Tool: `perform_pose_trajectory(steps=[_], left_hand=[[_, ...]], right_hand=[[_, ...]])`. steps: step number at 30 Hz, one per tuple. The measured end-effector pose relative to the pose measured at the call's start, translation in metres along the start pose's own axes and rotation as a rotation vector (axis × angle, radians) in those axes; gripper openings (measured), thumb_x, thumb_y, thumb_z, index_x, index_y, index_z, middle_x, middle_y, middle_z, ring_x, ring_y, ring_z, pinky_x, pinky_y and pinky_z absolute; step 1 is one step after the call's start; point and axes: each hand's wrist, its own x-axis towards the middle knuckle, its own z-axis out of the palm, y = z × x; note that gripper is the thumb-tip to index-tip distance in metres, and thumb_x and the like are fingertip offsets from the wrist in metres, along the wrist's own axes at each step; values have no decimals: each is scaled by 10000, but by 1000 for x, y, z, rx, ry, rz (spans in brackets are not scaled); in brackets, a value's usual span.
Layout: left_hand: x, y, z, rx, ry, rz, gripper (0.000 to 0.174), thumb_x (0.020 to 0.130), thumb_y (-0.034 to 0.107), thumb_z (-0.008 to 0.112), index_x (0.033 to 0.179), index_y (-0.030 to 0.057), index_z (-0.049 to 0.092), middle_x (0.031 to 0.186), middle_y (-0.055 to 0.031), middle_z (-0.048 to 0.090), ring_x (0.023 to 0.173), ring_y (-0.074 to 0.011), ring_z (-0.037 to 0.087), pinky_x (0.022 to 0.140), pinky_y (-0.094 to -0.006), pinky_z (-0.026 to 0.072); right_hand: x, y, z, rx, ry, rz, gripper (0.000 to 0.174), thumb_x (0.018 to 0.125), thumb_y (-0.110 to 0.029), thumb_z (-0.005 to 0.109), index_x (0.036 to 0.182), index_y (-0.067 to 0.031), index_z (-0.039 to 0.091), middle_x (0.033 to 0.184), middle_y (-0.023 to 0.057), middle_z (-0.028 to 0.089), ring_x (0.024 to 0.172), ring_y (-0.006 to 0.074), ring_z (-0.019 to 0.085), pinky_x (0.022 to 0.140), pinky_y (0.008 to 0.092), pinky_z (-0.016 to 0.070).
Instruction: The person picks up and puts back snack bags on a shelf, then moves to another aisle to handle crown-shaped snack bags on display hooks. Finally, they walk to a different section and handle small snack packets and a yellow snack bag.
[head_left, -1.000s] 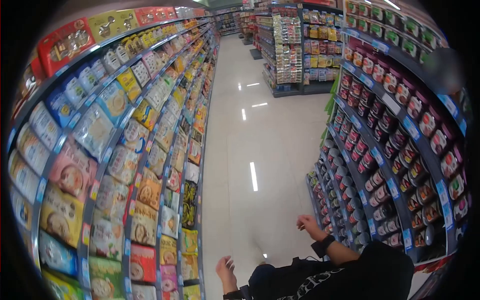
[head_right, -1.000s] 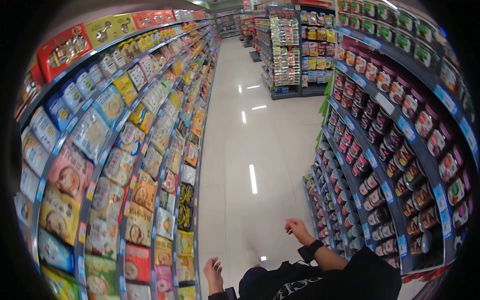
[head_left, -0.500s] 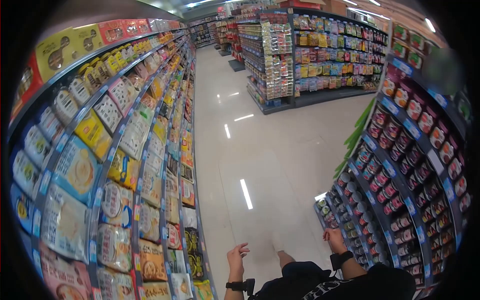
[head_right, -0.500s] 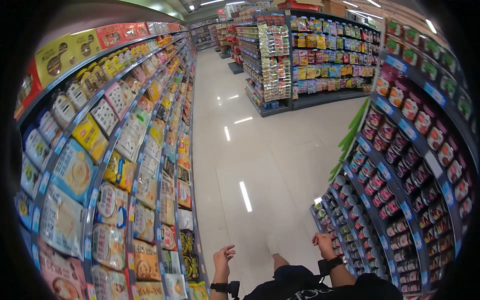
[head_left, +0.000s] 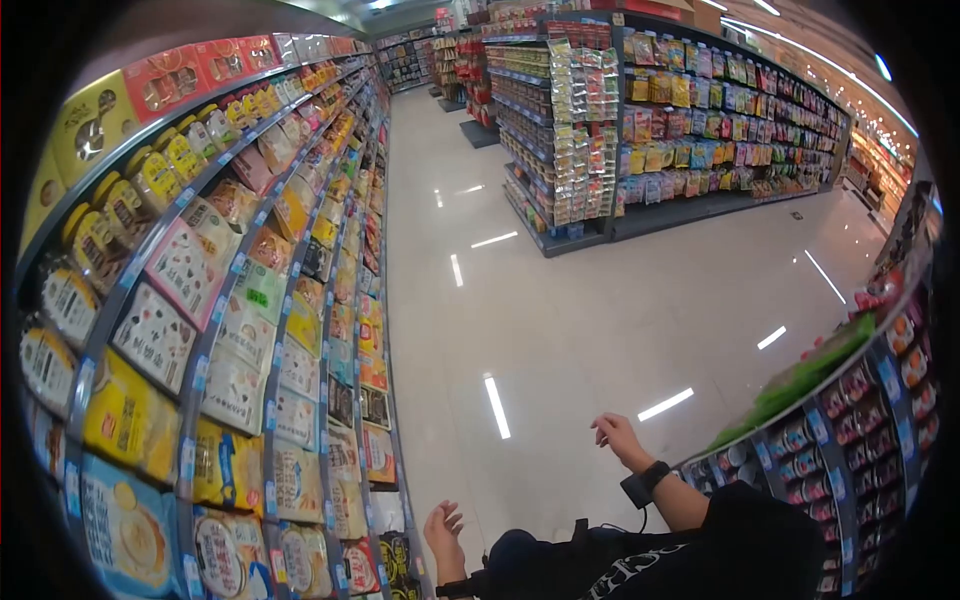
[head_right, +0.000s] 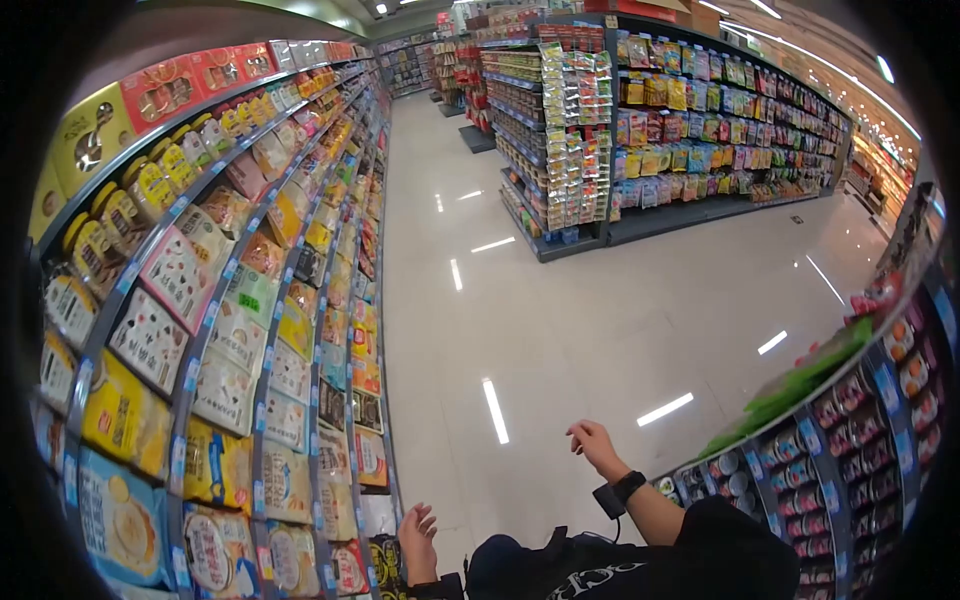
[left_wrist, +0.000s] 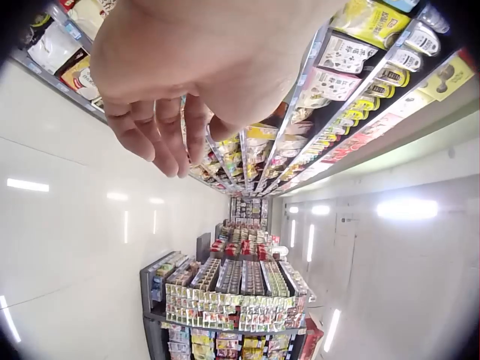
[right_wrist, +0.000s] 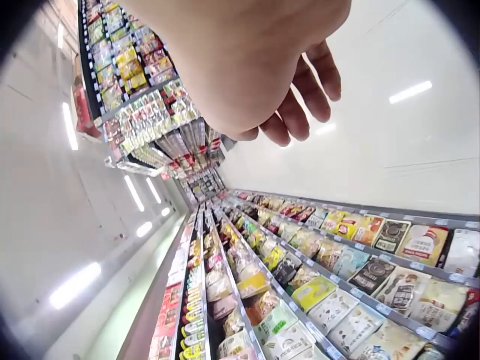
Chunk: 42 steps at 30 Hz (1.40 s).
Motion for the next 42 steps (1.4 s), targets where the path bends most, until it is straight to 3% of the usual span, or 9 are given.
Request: perform_pose_trajectory(steps=[4, 8, 13, 21, 26, 28, 32, 35, 42], left_hand=[[110, 21, 29, -66, 45, 29, 278, 993, 227, 545, 1153, 16, 630, 1019, -118, 706, 656, -132, 596, 579, -254, 458], [244, 58, 68, -51, 3, -23, 263, 983, 176, 565, 1169, -4, 614, 1006, -161, 703, 472, -87, 463, 447, -221, 387], [404, 135, 161, -22, -139, -113, 305, 989, 208, 484, 1135, -27, 612, 980, -187, 707, 460, -80, 428, 427, -211, 344], [596, 243, 325, 68, -315, -88, 265, 989, 221, 504, 1059, -1, 630, 856, -123, 677, 495, -88, 435, 463, -229, 362], [725, 271, 393, 31, -242, -42, 216, 974, 208, 548, 795, 87, 549, 638, 6, 473, 500, -82, 401, 470, -235, 354], [776, 289, 417, 129, -188, 57, 328, 945, 151, 598, 690, 155, 392, 589, 51, 337, 471, -68, 349, 447, -240, 328], [869, 353, 464, 119, -102, 13, 386, 919, 101, 633, 670, 180, 349, 564, 64, 325, 444, -63, 322, 417, -248, 288], [928, 390, 493, 65, -32, 9, 429, 913, 84, 644, 659, 195, 317, 555, 73, 305, 429, -58, 308, 394, -248, 249], [1089, 425, 544, -1, -14, -46, 377, 906, 94, 637, 697, 201, 343, 541, 74, 292, 391, -52, 283, 363, -238, 225]], right_hand=[[102, -17, 41, -5, -78, -35, 275, 990, -231, 555, 861, -5, 645, 610, 22, 560, 573, 103, 558, 543, 264, 442], [195, -48, 73, -77, 80, 72, 359, 989, -275, 565, 753, -17, 648, 561, 10, 528, 504, 103, 527, 524, 247, 413], [309, -75, 91, -28, 358, 80, 401, 997, -301, 549, 734, -14, 644, 558, 17, 541, 500, 97, 526, 492, 245, 393], [475, -133, 135, 62, 467, 22, 243, 974, -186, 563, 860, 0, 670, 561, 18, 533, 512, 105, 500, 510, 258, 409], [632, -147, 165, 109, 357, 48, 215, 971, -162, 534, 939, 7, 661, 618, 36, 562, 559, 119, 539, 538, 263, 451], [709, -154, 179, 140, 332, 47, 217, 973, -165, 534, 932, 5, 661, 617, 34, 563, 558, 120, 541, 540, 263, 455], [874, -189, 208, 153, 194, 0, 224, 976, -172, 534, 898, -4, 659, 614, 28, 568, 557, 119, 549, 541, 262, 457], [979, -235, 240, 81, 133, -19, 323, 996, -225, 534, 755, -26, 617, 603, 29, 565, 555, 118, 548, 549, 259, 452], [1166, -298, 297, 1, 14, -30, 497, 1018, -298, 524, 586, -53, 507, 572, 43, 539, 551, 144, 529, 574, 291, 434]])
